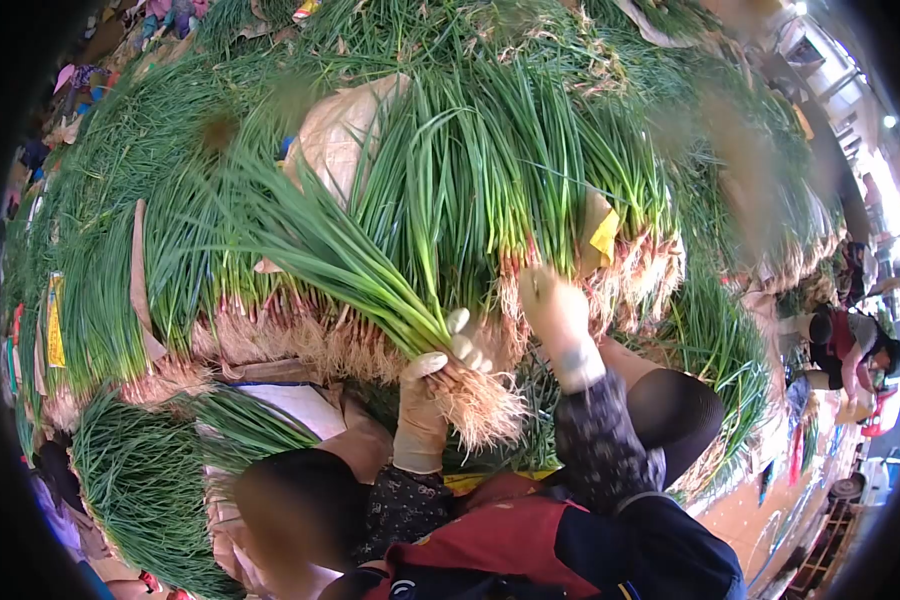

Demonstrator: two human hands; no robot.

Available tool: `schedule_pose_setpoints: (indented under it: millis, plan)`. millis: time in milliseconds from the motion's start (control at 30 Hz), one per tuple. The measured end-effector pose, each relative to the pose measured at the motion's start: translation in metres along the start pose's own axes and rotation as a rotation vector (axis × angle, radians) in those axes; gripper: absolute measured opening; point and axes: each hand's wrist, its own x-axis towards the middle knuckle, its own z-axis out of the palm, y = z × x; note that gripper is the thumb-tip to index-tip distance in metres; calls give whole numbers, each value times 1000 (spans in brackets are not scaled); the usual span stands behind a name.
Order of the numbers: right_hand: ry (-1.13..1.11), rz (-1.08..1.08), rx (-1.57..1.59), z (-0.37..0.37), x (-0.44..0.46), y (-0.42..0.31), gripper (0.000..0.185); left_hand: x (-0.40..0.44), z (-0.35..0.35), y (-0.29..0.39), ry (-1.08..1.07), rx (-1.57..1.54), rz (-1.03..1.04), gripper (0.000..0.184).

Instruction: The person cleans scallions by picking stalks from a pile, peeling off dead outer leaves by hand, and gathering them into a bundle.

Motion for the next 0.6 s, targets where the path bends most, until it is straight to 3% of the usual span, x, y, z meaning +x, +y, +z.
schedule_pose_setpoints:
  millis: [33, 100, 167, 233, 300, 367, 433, 533, 567, 600]
  plan:
    - [49, 24, -4, 1, 36, -13, 34, 2, -17, 1, -23, 9, -42, 47]
    - [-168, 104, -152, 32, 94, -11, 35, -5, -6, -12, 342, -21, 40, 38]
    - [-207, 106, -120, 42, 117, -2, 33, -5, -44, -12, 287, -38, -4, 25]
    - [-118, 95, -86, 27, 111, 4, 26, -1, -10, -10, 391, 27, 12, 25]
    - [-237, 203, 36, -2, 77, 1, 21, 9, 20, -12, 441, 104, 1, 25]
    - [-474, 164, 311, -19, 19, -26, 17, 7, 11, -14, 472, 224, -39, 26]
    - [-517, 31, 516, 15, -25, -11, 23, 2, -30, -20, 466, 378, -114, 29]
    - [-858, 545, 1370, 3, -27, -14, 32, 0, -41, -25, 401, 238, -181, 33]
    - [-952, 559, 1608, 12, -25, -7, 36, -2, -43, -26, 375, 226, -201, 34]
    - [-849, 648, 1663, 6, -29, -15, 30, -3, -7, -21, 301, 145, -157, 37]
